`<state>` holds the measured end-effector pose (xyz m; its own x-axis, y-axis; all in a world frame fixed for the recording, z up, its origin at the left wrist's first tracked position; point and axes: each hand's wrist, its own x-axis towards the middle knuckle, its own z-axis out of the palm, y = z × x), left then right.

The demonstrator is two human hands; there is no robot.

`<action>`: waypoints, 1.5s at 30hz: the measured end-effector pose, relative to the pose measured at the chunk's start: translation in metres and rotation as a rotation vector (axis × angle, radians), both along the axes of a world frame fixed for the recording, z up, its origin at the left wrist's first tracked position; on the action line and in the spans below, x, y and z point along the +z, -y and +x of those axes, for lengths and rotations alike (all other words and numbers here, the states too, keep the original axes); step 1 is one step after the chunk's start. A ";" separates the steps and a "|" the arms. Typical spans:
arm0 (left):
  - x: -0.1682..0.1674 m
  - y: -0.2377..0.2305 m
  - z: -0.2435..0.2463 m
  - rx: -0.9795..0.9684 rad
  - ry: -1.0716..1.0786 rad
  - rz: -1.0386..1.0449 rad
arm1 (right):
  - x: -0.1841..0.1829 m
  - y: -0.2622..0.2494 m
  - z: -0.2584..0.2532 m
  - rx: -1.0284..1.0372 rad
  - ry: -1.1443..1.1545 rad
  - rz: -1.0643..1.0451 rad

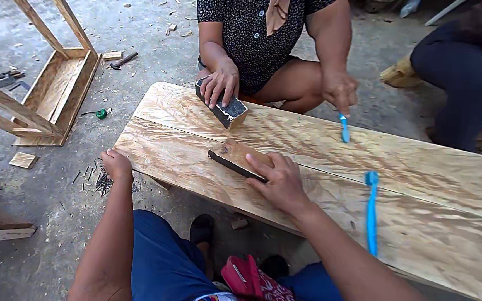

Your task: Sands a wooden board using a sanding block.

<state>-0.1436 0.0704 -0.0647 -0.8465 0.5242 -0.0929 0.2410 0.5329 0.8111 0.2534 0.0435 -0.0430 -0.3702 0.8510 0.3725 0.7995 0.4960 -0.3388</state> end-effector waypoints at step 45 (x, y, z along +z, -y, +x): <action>0.004 -0.004 0.008 0.038 0.052 0.133 | 0.002 0.012 0.010 -0.137 -0.075 -0.017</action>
